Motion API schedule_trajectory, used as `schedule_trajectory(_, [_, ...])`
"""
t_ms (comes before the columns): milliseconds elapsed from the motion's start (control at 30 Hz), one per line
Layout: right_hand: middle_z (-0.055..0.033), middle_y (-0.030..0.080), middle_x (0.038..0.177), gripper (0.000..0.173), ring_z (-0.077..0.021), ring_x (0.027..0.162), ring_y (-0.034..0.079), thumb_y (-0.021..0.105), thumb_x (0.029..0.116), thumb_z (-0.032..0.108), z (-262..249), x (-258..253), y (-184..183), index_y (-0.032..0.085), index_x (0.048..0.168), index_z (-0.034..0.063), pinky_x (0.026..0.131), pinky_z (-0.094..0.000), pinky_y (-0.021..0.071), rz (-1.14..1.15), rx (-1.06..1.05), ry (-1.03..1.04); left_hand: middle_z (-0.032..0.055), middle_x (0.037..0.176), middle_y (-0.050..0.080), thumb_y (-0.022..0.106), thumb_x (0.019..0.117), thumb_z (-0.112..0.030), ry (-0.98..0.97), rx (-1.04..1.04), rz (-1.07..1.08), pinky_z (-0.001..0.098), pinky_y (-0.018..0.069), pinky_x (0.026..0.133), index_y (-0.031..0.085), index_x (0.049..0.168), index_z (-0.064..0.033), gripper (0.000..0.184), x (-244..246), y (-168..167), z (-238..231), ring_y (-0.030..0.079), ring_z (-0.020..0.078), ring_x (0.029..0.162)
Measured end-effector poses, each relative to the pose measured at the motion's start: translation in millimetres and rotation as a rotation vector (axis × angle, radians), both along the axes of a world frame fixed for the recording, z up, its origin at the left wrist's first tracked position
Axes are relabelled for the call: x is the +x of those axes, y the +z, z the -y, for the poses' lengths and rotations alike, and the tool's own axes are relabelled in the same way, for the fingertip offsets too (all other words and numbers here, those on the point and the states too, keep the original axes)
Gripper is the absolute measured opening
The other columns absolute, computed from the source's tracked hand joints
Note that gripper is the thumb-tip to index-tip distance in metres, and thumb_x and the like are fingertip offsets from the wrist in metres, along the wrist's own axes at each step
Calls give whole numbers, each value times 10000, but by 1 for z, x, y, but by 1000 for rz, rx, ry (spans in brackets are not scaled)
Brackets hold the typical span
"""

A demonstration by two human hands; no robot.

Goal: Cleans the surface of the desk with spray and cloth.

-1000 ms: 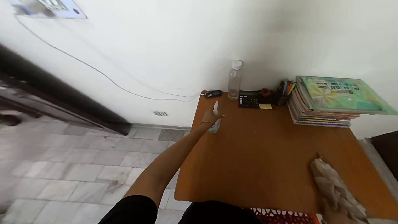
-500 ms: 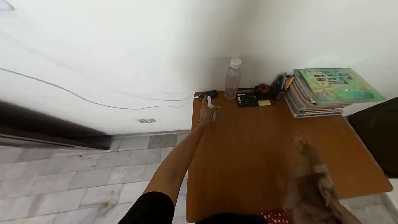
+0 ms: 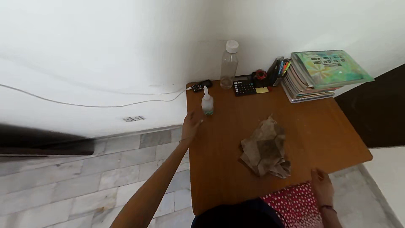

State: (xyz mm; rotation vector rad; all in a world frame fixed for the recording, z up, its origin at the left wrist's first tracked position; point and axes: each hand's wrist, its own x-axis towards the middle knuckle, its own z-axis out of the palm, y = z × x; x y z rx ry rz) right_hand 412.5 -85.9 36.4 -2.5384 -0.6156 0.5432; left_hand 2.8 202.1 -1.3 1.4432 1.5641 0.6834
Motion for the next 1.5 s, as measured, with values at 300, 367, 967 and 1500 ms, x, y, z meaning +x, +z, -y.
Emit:
schedule_trajectory(300, [-284, 463, 1517, 611, -503, 1420, 402, 662, 972, 417, -66, -79, 5, 579, 1413, 1, 1143, -642, 328, 51, -196, 683, 322, 1387, 539, 570, 1015, -59, 178, -139, -31, 540, 416, 1074, 566, 1329, 101, 353, -48, -36, 157, 509, 445, 1312])
schedule_trajectory(367, [-269, 485, 1500, 624, -470, 1407, 432, 627, 988, 451, -84, -102, 3, 569, 1424, 9, 1141, -611, 345, 24, -256, 787, 320, 1366, 556, 561, 1013, -43, 261, -134, -15, 532, 419, 1060, 577, 1306, 111, 331, -42, -37, 177, 519, 438, 1297])
schedule_trajectory(967, [-313, 637, 1179, 278, -448, 1053, 644, 584, 954, -15, -60, -56, 28, 725, 1192, -22, 900, -560, 530, 106, 280, 607, 318, 1359, 552, 549, 1025, -32, 364, -63, -66, 528, 411, 1055, 594, 1293, 94, 300, -1, -3, 171, 519, 429, 1285])
schedule_trajectory(1500, [-266, 108, 1686, 925, -539, 1525, 134, 646, 922, 563, -61, -80, -44, 253, 1635, 125, 1137, -731, 195, 121, -335, 664, 232, 1658, 199, 346, 1103, -78, 356, -395, -54, 474, 213, 1234, 111, 1621, -44, 570, 16, -24, 158, 246, 351, 1531])
